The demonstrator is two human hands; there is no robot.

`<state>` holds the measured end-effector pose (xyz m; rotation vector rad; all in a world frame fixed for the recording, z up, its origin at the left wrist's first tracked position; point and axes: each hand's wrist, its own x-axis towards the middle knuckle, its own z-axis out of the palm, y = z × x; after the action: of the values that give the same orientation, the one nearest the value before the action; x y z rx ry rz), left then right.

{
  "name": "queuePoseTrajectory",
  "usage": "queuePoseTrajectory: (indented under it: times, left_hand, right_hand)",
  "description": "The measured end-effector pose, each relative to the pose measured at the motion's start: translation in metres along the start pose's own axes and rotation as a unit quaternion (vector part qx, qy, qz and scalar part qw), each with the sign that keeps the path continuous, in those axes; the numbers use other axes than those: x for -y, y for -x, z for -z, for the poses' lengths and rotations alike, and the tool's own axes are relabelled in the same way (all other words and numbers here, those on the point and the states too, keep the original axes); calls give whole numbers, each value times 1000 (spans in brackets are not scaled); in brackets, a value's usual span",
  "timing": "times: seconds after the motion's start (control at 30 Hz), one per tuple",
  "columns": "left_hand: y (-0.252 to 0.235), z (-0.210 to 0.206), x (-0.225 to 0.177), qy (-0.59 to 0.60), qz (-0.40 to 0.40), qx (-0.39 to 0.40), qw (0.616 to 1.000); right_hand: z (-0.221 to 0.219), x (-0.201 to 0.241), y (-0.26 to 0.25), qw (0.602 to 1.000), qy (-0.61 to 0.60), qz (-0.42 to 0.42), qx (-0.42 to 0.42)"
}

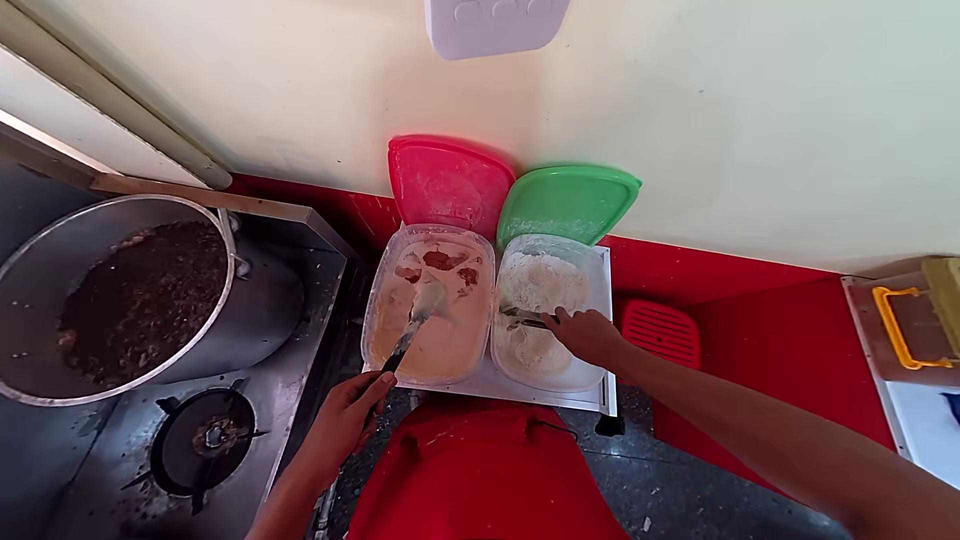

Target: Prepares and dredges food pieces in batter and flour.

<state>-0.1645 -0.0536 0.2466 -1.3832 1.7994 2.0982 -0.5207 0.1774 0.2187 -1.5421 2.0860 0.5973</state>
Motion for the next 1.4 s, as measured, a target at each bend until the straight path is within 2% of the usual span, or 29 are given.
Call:
queuePoseTrajectory:
  times: [0.07,0.13,0.23,0.37,0.5,0.57,0.67,0.73,0.83,0.9,0.97,1.07,1.1,1.17,1.23,1.27,1.33,1.4]
  left_hand:
    - [1,-1,2,1,-4,-2,1000]
    - [2,0,5,4,-8,-5,1000]
    - [2,-1,10,17,-11,-13,1000]
    - [0,-3,8,26,-16,-22,999]
    - [-4,-2,-4,16,-23,-8,1000]
    - [-7,-2,-11,6,-28,2,1000]
    - [-12,-1,-21,-8,-33,13,999]
    - [-15,-3,-21,-11,-37,20,999]
    - [-17,-7,-19,-19,-39,24,999]
    - [-16,-9,-17,-24,-38,24,999]
    - [-14,-11,-16,-28,-33,21,999]
    - [-10,-11,-10,-30,-26,19,999]
    - [-10,-10,-8,-31,-27,18,999]
    - [-7,-7,-5,-28,-25,13,999]
    - [-8,-7,-4,-24,-25,8,999]
    - [-7,-7,-4,-21,-24,8,999]
    - [-7,-7,-5,-15,-23,10,1000]
    - [-9,-5,-6,-11,-29,13,999]
  right_hand:
    - [1,-9,-5,1000,-4,-2,0]
    - [3,-20,6,995,-68,-58,-32]
    - [-9,-39,37,963,-196,-148,-111]
    - [-38,-42,65,918,-286,-176,-212]
    - [-54,-33,72,891,-331,-182,-252]
    - [-60,-31,75,876,-376,-177,-244]
    - [-82,-34,74,829,-481,-171,-229]
    - [-91,-34,71,835,-484,-197,-169]
    - [-77,-28,68,835,-476,-276,-29]
    - [-65,-15,69,800,-502,-324,52]
    - [-55,0,65,747,-554,-351,104]
    - [-53,9,67,623,-692,-356,73]
    - [-52,9,68,599,-711,-364,60]
    - [-57,9,65,578,-717,-387,51]
    - [-69,7,45,585,-713,-386,23]
    - [-76,7,33,613,-699,-368,-8]
    - [-76,8,17,724,-611,-312,-77]
    - [-54,16,15,824,-486,-263,-123]
